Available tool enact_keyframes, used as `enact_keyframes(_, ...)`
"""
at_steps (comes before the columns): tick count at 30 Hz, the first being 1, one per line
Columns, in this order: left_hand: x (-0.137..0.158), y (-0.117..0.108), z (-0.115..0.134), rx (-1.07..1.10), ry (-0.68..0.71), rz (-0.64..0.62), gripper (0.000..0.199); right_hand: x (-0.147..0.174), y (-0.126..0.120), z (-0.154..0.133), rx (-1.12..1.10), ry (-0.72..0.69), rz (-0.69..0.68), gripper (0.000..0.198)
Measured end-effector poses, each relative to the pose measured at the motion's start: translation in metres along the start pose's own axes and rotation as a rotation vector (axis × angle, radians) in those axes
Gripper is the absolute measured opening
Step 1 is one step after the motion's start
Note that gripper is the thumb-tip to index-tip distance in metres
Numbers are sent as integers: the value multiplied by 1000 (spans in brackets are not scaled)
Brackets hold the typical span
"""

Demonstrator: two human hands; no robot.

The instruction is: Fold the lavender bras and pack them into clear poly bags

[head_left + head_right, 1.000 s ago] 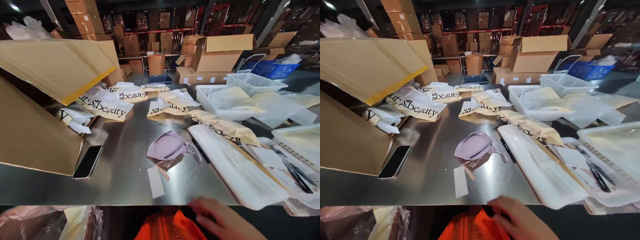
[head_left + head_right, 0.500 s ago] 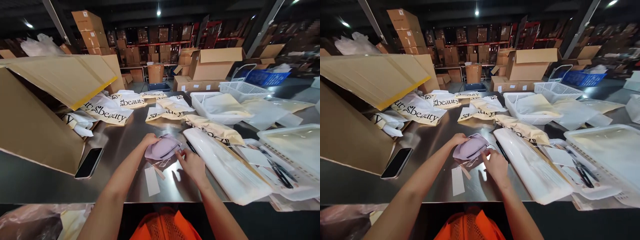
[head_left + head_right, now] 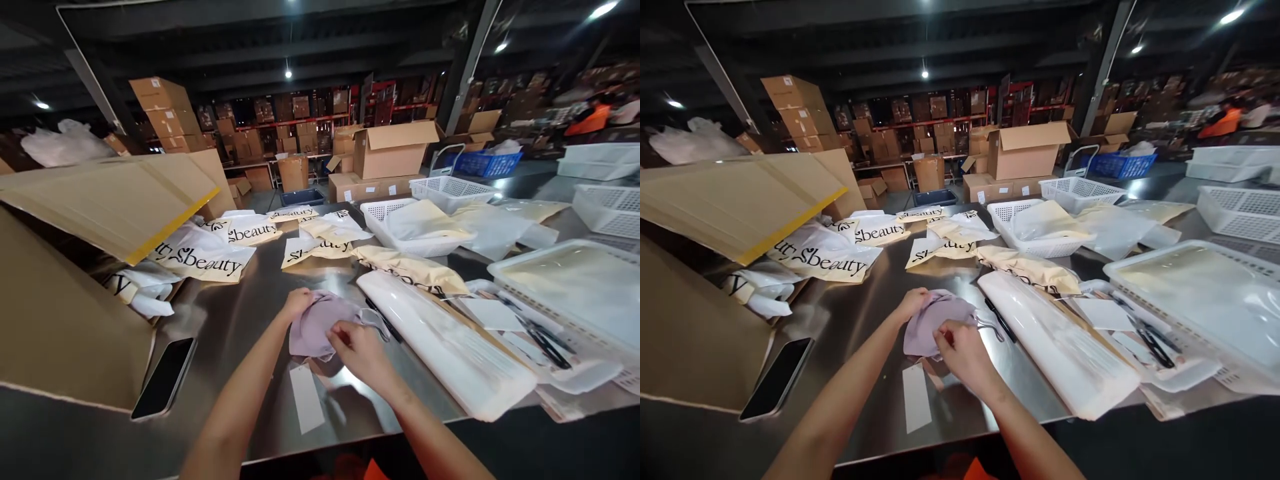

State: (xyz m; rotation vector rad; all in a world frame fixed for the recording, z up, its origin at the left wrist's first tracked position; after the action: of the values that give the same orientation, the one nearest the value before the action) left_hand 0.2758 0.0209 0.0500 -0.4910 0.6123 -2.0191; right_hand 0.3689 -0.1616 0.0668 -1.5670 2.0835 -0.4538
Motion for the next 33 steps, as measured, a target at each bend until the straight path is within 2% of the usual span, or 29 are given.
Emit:
enact_keyframes(2,13,-7,17,99,61,37,35,-6,3,10,-234,128,28,35)
enact_keyframes(5,46,-28,51,210,176,75,43,-17,-2,11,-725,301,52,59)
enact_keyframes(7,77,-41,79,209,339,64,36,-27,-11,-9,-1010,282,-31,70)
enact_keyframes(8,93,-45,94,138,501,29,29,-32,-16,-24,-1111,242,-106,70)
enact_keyframes(10,122,-50,117,-77,767,17,22,-40,-25,-57,-1210,180,-219,56)
enact_keyframes(11,133,-52,125,-182,879,43,23,-44,-29,-72,-1228,158,-223,47)
enact_keyframes(13,145,-57,129,-261,1038,174,26,-47,-35,-90,-1248,145,-128,36)
enact_keyframes(15,147,-64,115,-160,1095,355,24,-45,-36,-89,-1269,178,7,35)
enact_keyframes(17,145,-71,83,-18,987,542,19,-38,-32,-63,-1270,276,111,36)
enact_keyframes(19,141,-72,36,3,694,643,16,-26,-24,-17,-1188,415,186,38)
enact_keyframes(20,139,-69,11,-35,505,635,16,-18,-19,9,-1101,480,206,41)
enact_keyframes(22,136,-59,-39,-131,110,540,18,0,-12,63,-768,607,230,47)
enact_keyframes(24,133,-50,-76,-193,-137,476,20,16,-8,103,-555,657,275,50)
enact_keyframes(25,130,-47,-88,-213,-219,462,22,22,-9,116,-465,655,314,56)
enact_keyframes(28,114,-46,-110,-251,-425,446,43,29,-15,127,-98,531,424,99)
enact_keyframes(30,99,-51,-118,-273,-543,445,64,28,-20,120,226,401,438,112)
enact_keyframes(31,92,-55,-121,-283,-588,451,71,27,-21,116,369,339,412,107)
enact_keyframes(33,81,-61,-130,-303,-654,469,76,25,-22,110,541,240,329,78)
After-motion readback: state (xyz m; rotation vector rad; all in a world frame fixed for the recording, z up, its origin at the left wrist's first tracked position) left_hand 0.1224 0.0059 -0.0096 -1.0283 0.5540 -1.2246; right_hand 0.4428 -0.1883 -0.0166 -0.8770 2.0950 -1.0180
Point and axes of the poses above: each hand's wrist, its own x-axis away from the middle knuckle, its own y-axis out of the palm, z = x × y, the point moved 2 cm from there along -x, towards the middle knuckle, and after that the axes turned 1 degree about -x, right-handed, at the moved point
